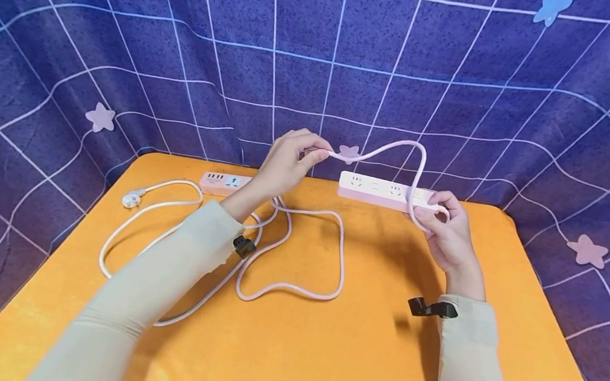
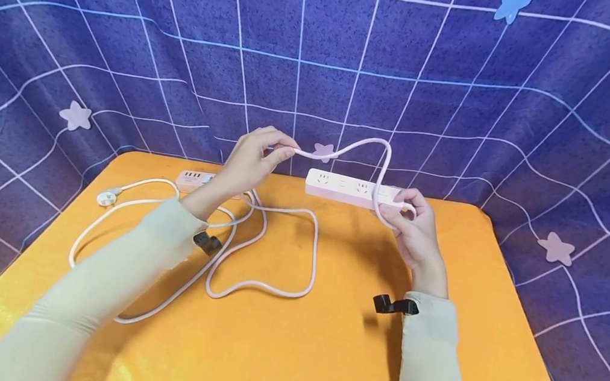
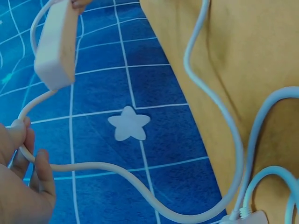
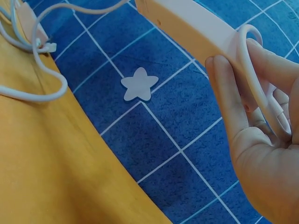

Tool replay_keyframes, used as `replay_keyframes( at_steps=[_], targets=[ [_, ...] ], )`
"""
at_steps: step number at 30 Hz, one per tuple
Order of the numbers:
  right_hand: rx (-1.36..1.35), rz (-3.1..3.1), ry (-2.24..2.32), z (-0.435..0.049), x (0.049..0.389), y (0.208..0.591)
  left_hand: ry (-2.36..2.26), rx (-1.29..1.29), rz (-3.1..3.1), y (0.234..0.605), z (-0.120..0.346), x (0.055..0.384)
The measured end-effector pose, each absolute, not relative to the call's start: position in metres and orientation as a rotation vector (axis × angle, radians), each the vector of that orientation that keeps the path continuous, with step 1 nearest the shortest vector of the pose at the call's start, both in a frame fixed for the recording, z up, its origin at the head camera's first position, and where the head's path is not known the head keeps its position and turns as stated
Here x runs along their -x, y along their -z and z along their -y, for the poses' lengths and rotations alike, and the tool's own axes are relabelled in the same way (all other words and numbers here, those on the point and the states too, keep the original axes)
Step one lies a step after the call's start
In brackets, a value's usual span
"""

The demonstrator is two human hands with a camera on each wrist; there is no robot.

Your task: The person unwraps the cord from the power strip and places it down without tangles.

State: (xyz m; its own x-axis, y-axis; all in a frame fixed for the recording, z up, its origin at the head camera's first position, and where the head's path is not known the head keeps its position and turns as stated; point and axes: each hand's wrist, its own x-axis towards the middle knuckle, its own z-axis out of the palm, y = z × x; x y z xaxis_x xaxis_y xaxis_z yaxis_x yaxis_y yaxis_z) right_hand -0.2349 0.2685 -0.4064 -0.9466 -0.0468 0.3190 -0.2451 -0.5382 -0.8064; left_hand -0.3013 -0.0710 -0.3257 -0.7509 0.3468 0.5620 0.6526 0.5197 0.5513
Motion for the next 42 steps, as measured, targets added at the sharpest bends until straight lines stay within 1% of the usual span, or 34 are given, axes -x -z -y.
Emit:
replay_keyframes(
  at_steps=[14, 23, 28, 33, 37, 42],
  targets=[
    [-0.427, 1.429, -2.64, -0.272, 0.238, 0.41, 1.141, 0.859, 2.351, 0.305, 0.084, 0.274],
    [-0.421, 1.487, -2.638, -0.275, 0.246, 0.412, 1.154, 0.891, 2.343, 0.303, 0.096, 0.251],
    [-0.45, 1.522, -2.614, -0.281, 0.254, 0.412, 1.127, 1.001, 2.3, 0.304, 0.101, 0.244],
    [-0.36, 1.647, -2.554, -0.286, 0.259, 0.41, 1.097, 1.15, 2.291, 0.305, 0.11, 0.237],
    [-0.299, 1.752, -2.531, -0.289, 0.263, 0.409, 1.068, 1.33, 2.313, 0.308, 0.117, 0.232],
    [-0.317, 1.782, -2.518, -0.295, 0.27, 0.409, 0.991, 1.594, 2.315, 0.313, 0.117, 0.231]
  ],
)
